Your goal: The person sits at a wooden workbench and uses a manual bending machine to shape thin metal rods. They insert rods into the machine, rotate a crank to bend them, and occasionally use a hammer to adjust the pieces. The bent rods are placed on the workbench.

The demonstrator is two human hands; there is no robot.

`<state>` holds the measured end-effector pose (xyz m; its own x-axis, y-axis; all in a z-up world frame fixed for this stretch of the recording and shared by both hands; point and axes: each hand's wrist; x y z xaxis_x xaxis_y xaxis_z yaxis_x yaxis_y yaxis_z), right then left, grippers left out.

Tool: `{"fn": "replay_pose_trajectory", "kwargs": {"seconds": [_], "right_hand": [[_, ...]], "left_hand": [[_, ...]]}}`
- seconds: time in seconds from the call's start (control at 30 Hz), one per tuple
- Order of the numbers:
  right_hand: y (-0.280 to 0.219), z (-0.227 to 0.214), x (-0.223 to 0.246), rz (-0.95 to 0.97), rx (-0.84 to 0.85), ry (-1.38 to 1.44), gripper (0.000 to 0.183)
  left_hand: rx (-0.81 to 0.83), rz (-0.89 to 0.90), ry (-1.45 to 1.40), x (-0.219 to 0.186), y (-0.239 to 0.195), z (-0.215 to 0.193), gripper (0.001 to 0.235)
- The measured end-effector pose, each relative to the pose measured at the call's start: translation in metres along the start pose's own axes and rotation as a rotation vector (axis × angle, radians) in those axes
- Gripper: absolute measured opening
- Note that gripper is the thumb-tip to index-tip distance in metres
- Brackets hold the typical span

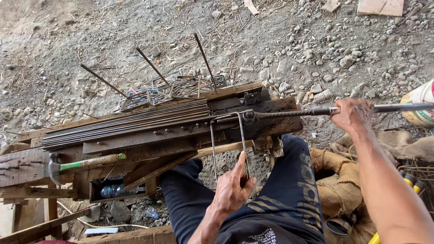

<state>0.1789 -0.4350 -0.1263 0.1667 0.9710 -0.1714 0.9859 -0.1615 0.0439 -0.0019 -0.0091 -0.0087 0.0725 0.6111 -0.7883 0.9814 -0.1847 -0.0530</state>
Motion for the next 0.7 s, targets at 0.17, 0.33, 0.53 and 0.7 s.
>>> {"fn": "replay_pose_trajectory", "kwargs": {"seconds": [0.17, 0.33, 0.53, 0.7], "right_hand": [[0.036, -0.017, 0.015, -0.097, 0.014, -0.102, 0.033], [0.066, -0.098, 0.068, 0.415, 0.297, 0.611, 0.029], [0.121, -0.065, 0.078, 1.618, -0.003, 2.867, 0.032], [0.164, -0.037, 0.087, 1.534, 0.244, 2.794, 0.033]], "left_hand": [[0.022, -0.039, 0.076, 0.0, 0.003, 0.006, 0.083], [-0.008, 0.001, 0.087, 0.013, 0.001, 0.023, 0.082], [-0.048, 0.112, 0.137, 0.022, -0.001, 0.034, 0.081], [0.02, 0.039, 0.186, 0.021, -0.001, 0.037, 0.077]]}}
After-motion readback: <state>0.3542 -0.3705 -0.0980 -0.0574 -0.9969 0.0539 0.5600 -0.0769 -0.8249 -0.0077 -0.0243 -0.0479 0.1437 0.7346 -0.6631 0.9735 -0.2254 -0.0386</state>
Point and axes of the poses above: each hand's wrist, its own y-axis towards the middle knuckle, its own z-axis out of the palm, x = y × z, and after that the axes turned 13 degrees about -x, right-handed
